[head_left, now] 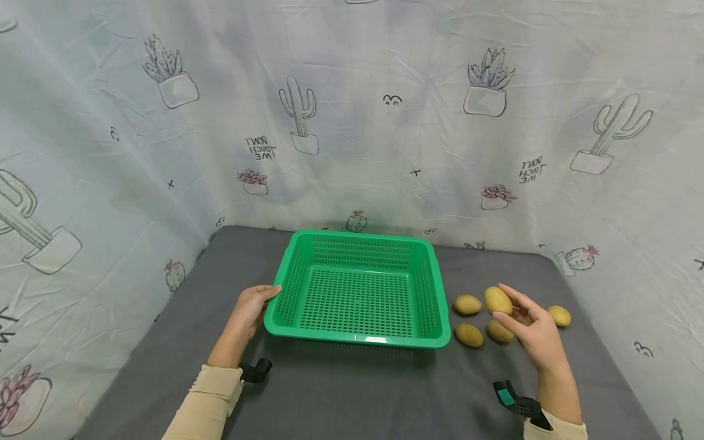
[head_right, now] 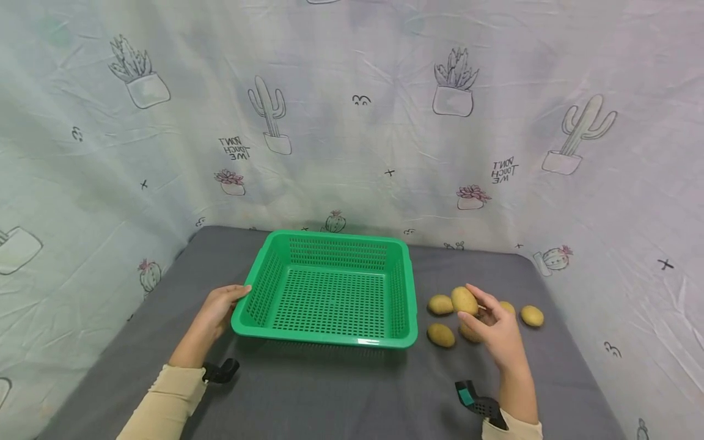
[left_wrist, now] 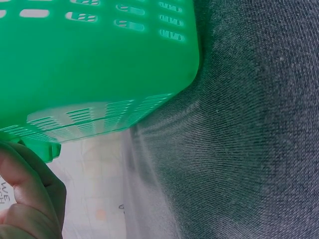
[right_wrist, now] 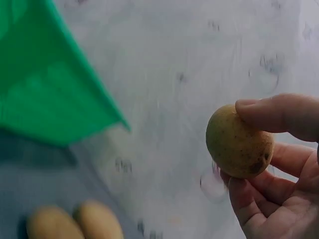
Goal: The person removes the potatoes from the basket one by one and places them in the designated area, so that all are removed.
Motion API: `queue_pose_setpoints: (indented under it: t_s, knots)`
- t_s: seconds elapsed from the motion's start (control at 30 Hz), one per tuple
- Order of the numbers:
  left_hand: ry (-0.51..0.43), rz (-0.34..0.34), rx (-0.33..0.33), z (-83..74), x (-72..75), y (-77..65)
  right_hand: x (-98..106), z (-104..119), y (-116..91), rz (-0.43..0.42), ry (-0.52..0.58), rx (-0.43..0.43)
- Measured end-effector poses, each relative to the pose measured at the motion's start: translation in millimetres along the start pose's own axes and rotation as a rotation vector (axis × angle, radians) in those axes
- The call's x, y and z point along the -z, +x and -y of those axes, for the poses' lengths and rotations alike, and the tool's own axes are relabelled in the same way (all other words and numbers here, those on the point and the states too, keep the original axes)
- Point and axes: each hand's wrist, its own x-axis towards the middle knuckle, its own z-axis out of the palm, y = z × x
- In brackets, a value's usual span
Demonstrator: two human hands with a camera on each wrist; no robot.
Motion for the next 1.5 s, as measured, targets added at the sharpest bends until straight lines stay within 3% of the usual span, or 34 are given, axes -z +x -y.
queue_pose_setpoints:
  t_s: [0.13, 0.4, 0.53, 0.6, 0.77, 1.1, 1.33, 1.5]
  knots:
    - [0.012, -0.005, 0.004, 0.0, 0.1, -1.2, 17.1, -10.8, -10.8, -0.09, -0.056, -0.108]
    - [0.026, -0.017, 0.009, -0.1, -0.7, -1.3, 35.9, -32.5, -29.3, -0.294, 0.131, -0.215]
    - [0.032, -0.008, 0.001, -0.6, -1.1, -1.6, 45.7, -45.7, -34.9, -0.368, 0.027, -0.254]
    - [0.031, -0.007, 0.002, -0.3, -1.7, -1.2, 51.7, -50.9, -37.4, -0.383, -0.09, -0.291]
    - [0.014, -0.012, 0.008, 0.0, -3.1, 0.6, 66.3, -59.8, -40.8, -0.403, -0.223, -0.382]
    - [0.007, -0.026, -0.001, -1.2, -0.7, 1.8, 82.7, -80.9, -43.3, -0.541, -0.261, -0.597]
    - [-0.016, -0.018, -0.002, -1.6, -0.9, 1.4, 87.8, -95.0, -48.0, -0.49, -0.365, -0.737]
    - [-0.017, -0.015, 0.001, -1.1, -1.0, 0.5, 88.1, -99.6, -48.8, -0.483, -0.382, -0.76]
